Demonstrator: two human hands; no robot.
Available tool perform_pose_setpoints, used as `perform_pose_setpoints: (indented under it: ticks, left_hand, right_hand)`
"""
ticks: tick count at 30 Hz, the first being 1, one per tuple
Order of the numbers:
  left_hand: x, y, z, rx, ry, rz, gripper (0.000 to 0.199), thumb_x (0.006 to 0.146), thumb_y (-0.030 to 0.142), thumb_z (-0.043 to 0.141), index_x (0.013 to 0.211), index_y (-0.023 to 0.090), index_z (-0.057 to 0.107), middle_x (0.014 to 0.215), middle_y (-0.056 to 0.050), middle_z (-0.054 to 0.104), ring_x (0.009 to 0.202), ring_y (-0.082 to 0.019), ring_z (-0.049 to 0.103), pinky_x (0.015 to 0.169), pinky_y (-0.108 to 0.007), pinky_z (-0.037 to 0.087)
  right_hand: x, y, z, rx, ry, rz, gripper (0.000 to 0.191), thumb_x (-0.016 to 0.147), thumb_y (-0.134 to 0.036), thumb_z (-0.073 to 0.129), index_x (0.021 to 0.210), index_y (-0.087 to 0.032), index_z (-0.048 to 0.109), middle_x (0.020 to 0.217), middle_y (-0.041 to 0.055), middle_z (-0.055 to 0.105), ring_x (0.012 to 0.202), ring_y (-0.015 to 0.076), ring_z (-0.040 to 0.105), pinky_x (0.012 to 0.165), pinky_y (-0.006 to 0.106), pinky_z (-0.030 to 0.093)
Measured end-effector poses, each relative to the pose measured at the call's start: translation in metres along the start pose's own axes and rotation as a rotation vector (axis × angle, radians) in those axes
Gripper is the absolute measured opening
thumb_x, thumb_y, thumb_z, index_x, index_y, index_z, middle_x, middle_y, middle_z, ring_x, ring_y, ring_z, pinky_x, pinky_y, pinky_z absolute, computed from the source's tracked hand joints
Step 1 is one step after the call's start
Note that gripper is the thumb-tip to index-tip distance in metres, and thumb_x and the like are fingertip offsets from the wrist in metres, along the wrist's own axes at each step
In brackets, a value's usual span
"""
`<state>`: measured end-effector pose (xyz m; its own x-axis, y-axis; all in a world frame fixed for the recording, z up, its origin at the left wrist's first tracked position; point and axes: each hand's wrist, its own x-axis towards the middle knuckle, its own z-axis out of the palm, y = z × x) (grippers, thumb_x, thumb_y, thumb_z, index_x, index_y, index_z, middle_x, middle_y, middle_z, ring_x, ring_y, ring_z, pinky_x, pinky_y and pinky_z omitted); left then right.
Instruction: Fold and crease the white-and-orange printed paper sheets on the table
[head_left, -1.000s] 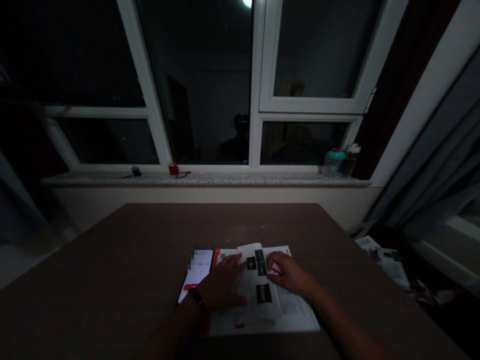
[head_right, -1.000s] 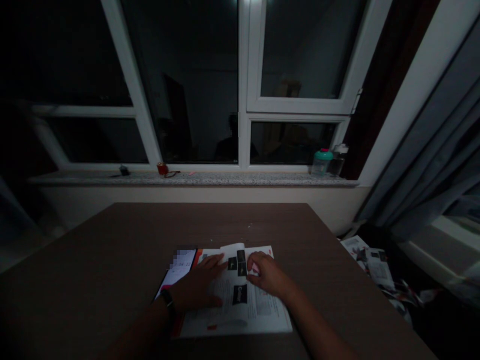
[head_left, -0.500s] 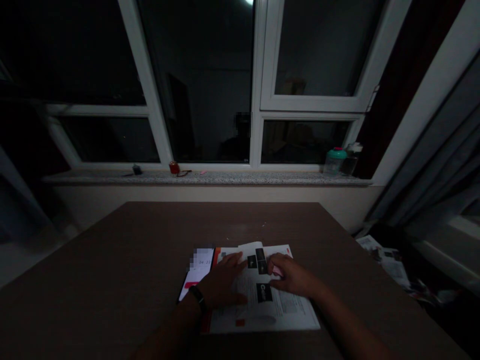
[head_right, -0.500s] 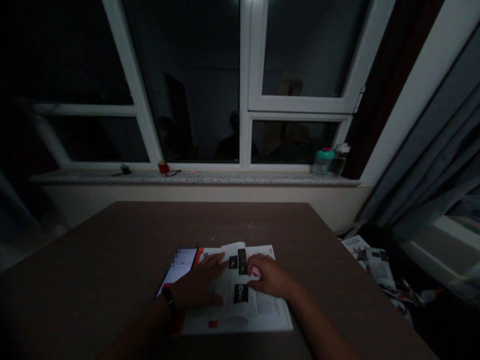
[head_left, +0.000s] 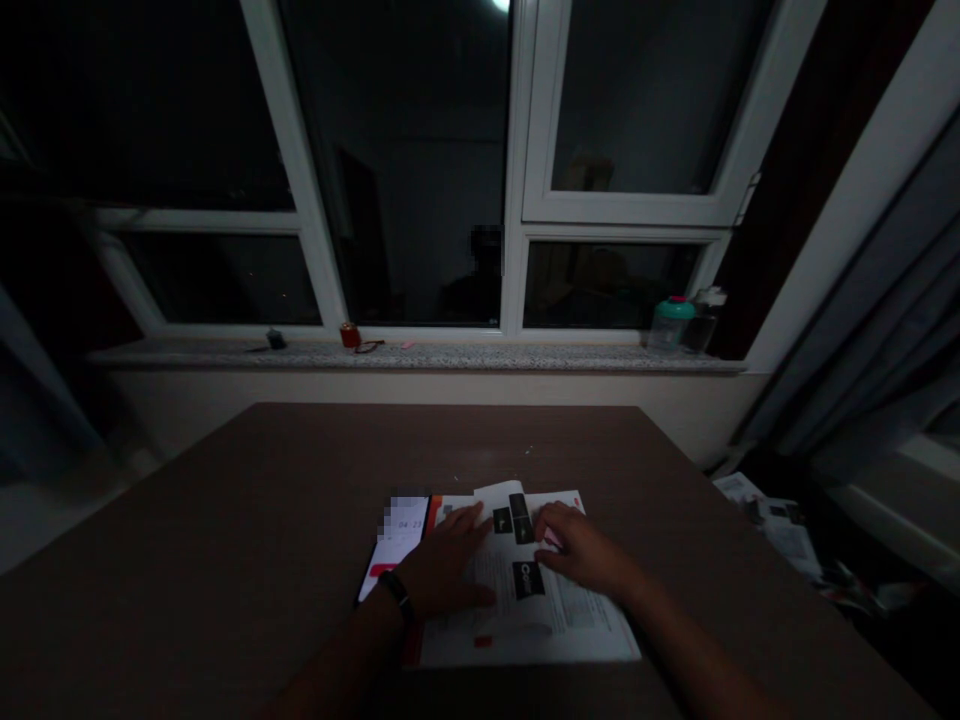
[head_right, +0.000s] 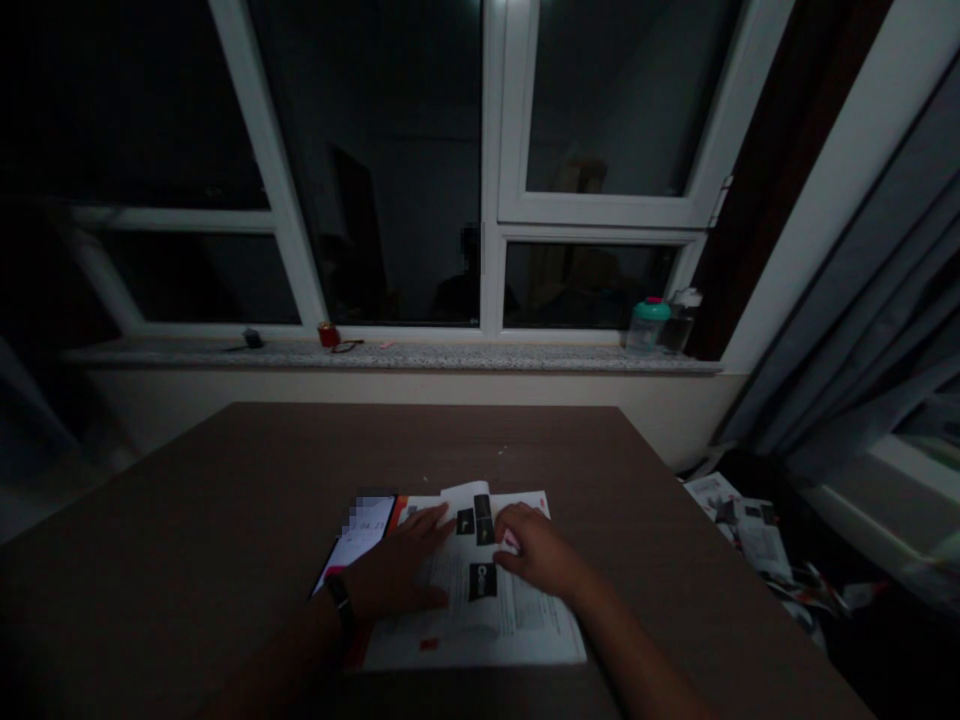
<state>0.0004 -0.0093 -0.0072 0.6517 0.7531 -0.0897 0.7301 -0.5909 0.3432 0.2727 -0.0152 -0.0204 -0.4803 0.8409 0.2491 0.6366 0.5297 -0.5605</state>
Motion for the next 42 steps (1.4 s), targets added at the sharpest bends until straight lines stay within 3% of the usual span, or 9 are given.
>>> perform_pose_setpoints:
  ticks: [6, 12, 23, 35, 42]
  left_hand:
    - [-0.001, 0.001, -0.001, 0.014, 0.008, 0.001, 0.094, 0.074, 0.061, 0.068, 0.149, 0.021, 0.028, 0.158, -0.014, 0.014, 0.143, -0.036, 0.015, 0.113, -0.052, 0.021]
    - [-0.001, 0.009, -0.006, 0.039, -0.012, -0.047, 0.093, 0.073, 0.054, 0.072, 0.148, 0.018, 0.031, 0.157, -0.016, 0.017, 0.143, -0.035, 0.017, 0.114, -0.051, 0.020]
    - [-0.001, 0.006, -0.004, 0.043, -0.019, -0.032, 0.092, 0.075, 0.051, 0.070, 0.150, 0.019, 0.027, 0.158, -0.013, 0.015, 0.144, -0.034, 0.014, 0.114, -0.050, 0.019]
    - [-0.001, 0.000, -0.001, 0.010, -0.005, 0.012, 0.092, 0.073, 0.060, 0.069, 0.150, 0.029, 0.027, 0.159, -0.011, 0.011, 0.143, -0.038, 0.013, 0.111, -0.057, 0.020]
    - [-0.001, -0.001, -0.001, 0.004, -0.001, 0.024, 0.094, 0.073, 0.064, 0.069, 0.149, 0.027, 0.029, 0.158, -0.013, 0.013, 0.143, -0.038, 0.016, 0.112, -0.054, 0.020]
  right_hand:
    - [0.001, -0.011, -0.001, 0.001, 0.057, -0.038, 0.022, 0.076, -0.015, 0.069, 0.093, -0.022, 0.057, 0.098, 0.0023, 0.059, 0.097, 0.0214, 0.053, 0.084, 0.033, 0.039]
    - [0.002, -0.021, 0.000, 0.042, -0.034, -0.114, 0.048, 0.068, -0.022, 0.080, 0.111, -0.025, 0.058, 0.113, 0.0047, 0.058, 0.107, 0.0252, 0.050, 0.091, 0.037, 0.039]
    - [0.002, -0.016, 0.005, 0.043, -0.050, -0.101, 0.056, 0.066, -0.022, 0.081, 0.118, -0.025, 0.059, 0.118, 0.0063, 0.057, 0.111, 0.0256, 0.048, 0.094, 0.038, 0.040]
    - [0.002, -0.021, 0.000, 0.022, -0.066, -0.106, 0.053, 0.069, -0.024, 0.078, 0.119, -0.026, 0.058, 0.119, 0.0066, 0.057, 0.112, 0.0270, 0.049, 0.094, 0.040, 0.039]
    - [0.004, -0.010, -0.004, -0.041, 0.111, -0.031, 0.018, 0.084, -0.020, 0.063, 0.101, -0.023, 0.061, 0.099, 0.0049, 0.060, 0.097, 0.0231, 0.053, 0.085, 0.036, 0.040]
